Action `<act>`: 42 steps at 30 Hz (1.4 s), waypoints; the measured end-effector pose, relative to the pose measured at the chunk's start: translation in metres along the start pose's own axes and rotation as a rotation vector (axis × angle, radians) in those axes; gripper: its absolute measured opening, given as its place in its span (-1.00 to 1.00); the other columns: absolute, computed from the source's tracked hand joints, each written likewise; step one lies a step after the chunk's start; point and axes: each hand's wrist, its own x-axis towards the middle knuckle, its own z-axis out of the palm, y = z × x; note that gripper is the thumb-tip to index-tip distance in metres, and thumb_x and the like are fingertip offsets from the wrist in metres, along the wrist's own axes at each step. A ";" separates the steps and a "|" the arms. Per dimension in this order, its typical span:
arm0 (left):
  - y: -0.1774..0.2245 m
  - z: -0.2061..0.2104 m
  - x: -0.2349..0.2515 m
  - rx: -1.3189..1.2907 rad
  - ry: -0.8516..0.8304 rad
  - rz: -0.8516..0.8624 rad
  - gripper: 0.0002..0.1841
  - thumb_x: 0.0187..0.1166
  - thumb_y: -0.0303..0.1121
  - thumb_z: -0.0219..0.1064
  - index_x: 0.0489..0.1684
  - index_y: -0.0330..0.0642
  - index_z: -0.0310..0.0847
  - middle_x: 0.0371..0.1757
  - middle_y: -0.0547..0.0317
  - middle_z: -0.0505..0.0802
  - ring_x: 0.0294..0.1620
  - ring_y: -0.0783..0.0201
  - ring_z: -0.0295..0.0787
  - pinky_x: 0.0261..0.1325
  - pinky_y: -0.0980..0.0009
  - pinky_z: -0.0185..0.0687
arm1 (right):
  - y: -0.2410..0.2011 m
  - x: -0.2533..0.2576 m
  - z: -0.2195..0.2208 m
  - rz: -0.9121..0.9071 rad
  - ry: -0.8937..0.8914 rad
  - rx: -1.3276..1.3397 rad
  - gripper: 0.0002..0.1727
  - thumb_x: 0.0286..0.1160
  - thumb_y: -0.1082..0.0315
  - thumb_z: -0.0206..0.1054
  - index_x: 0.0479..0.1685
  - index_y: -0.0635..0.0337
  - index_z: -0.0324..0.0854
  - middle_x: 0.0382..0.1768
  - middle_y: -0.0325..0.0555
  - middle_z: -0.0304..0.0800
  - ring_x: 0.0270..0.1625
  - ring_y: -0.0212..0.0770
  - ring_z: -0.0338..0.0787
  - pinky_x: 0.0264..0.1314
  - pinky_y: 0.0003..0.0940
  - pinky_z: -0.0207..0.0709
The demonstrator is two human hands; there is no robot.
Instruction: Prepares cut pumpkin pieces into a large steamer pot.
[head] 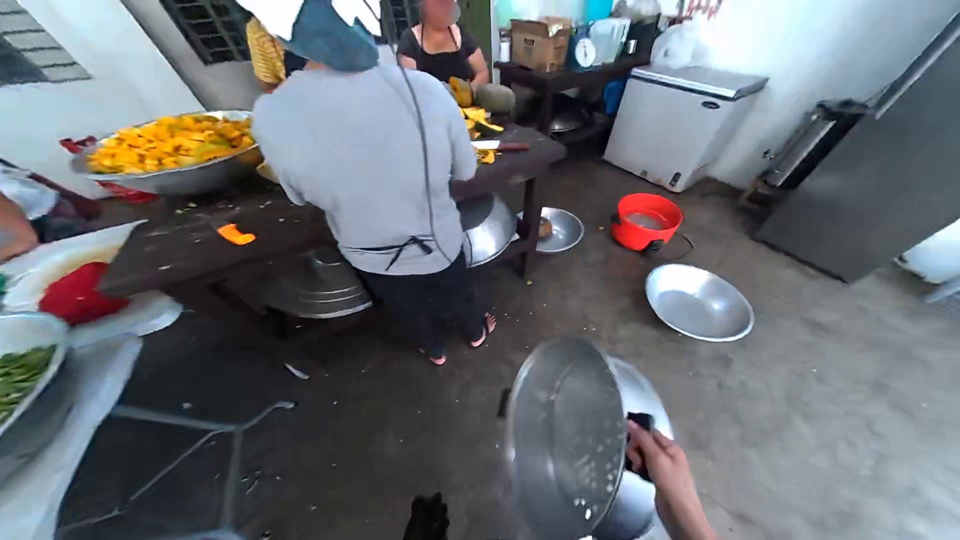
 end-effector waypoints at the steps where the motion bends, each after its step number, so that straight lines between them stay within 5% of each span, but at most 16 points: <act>1: 0.023 0.032 0.002 0.025 -0.027 0.004 -0.35 0.90 0.08 -0.37 0.49 -0.21 0.45 0.12 0.13 0.80 0.01 0.31 0.74 0.05 0.28 0.67 | -0.008 0.019 -0.021 -0.016 0.076 -0.002 -0.69 0.76 0.42 0.09 -0.46 0.20 0.53 -0.80 -0.48 0.45 -0.73 -0.57 0.43 -0.55 -0.62 0.40; 5: 0.079 0.165 0.016 0.039 -0.178 0.087 -0.51 0.92 -0.08 -0.23 0.38 -0.24 0.49 -0.20 0.27 0.72 -0.35 0.48 0.60 -0.32 0.54 0.52 | -0.063 0.085 -0.101 -0.133 0.310 -0.026 -0.65 0.81 0.36 0.03 -0.46 0.16 0.48 -0.77 -0.50 0.43 -0.72 -0.58 0.44 -0.54 -0.64 0.43; 12: 0.150 0.342 0.071 0.181 -0.414 -0.022 -0.62 0.90 -0.14 -0.05 0.29 -0.24 0.53 -0.21 0.23 0.72 -0.36 0.46 0.62 -0.31 0.54 0.53 | -0.145 0.216 -0.177 -0.449 0.615 0.025 -0.54 0.86 0.32 -0.08 -0.58 0.01 0.45 -0.78 -0.62 0.42 -0.74 -0.67 0.43 -0.60 -0.72 0.40; 19: 0.259 0.520 0.164 0.115 -0.694 0.078 -0.70 0.86 -0.26 0.00 -0.15 -0.21 0.60 -0.44 0.34 0.70 -0.53 0.54 0.55 -0.43 0.61 0.51 | -0.229 0.391 -0.164 -0.413 0.687 0.229 -0.47 0.93 0.29 -0.17 -0.57 -0.02 0.48 -0.80 -0.58 0.48 -0.79 -0.64 0.42 -0.68 -0.75 0.34; 26: 0.462 0.674 0.199 0.070 -0.787 0.427 -0.79 0.79 -0.29 0.13 -0.04 -0.26 0.57 -0.32 0.33 0.74 -0.41 0.55 0.59 -0.29 0.60 0.51 | -0.324 0.548 -0.138 -0.479 0.453 0.271 -0.41 0.94 0.27 -0.37 -0.53 -0.04 0.47 -0.78 -0.60 0.53 -0.79 -0.67 0.44 -0.68 -0.79 0.33; 33: 0.606 0.747 0.289 -0.008 -0.454 0.816 -0.76 0.78 -0.37 0.13 0.04 -0.36 0.63 -0.24 0.32 0.77 -0.28 0.58 0.65 -0.12 0.59 0.61 | -0.380 0.766 -0.091 -0.516 0.048 0.519 -0.32 0.94 0.19 -0.54 -0.47 0.04 0.49 -0.76 -0.49 0.63 -0.79 -0.62 0.54 -0.67 -0.78 0.46; 37: 0.655 0.764 0.355 -0.091 -0.093 0.777 -0.76 0.79 -0.29 0.18 0.15 -0.25 0.61 -0.23 0.30 0.77 -0.34 0.54 0.64 -0.21 0.56 0.61 | -0.416 0.903 -0.044 -0.416 -0.169 0.629 -0.25 0.95 0.08 -0.53 -0.59 0.01 0.51 -0.81 -0.46 0.60 -0.81 -0.60 0.53 -0.72 -0.76 0.44; 42: 0.733 0.752 0.426 -0.051 0.121 0.768 -0.66 0.84 -0.14 0.10 0.30 -0.17 0.53 -0.18 0.25 0.72 -0.29 0.45 0.61 -0.17 0.45 0.60 | -0.460 1.012 0.043 -0.263 -0.309 0.659 -0.26 0.95 0.04 -0.47 -0.63 -0.01 0.48 -0.83 -0.45 0.57 -0.82 -0.60 0.49 -0.72 -0.77 0.38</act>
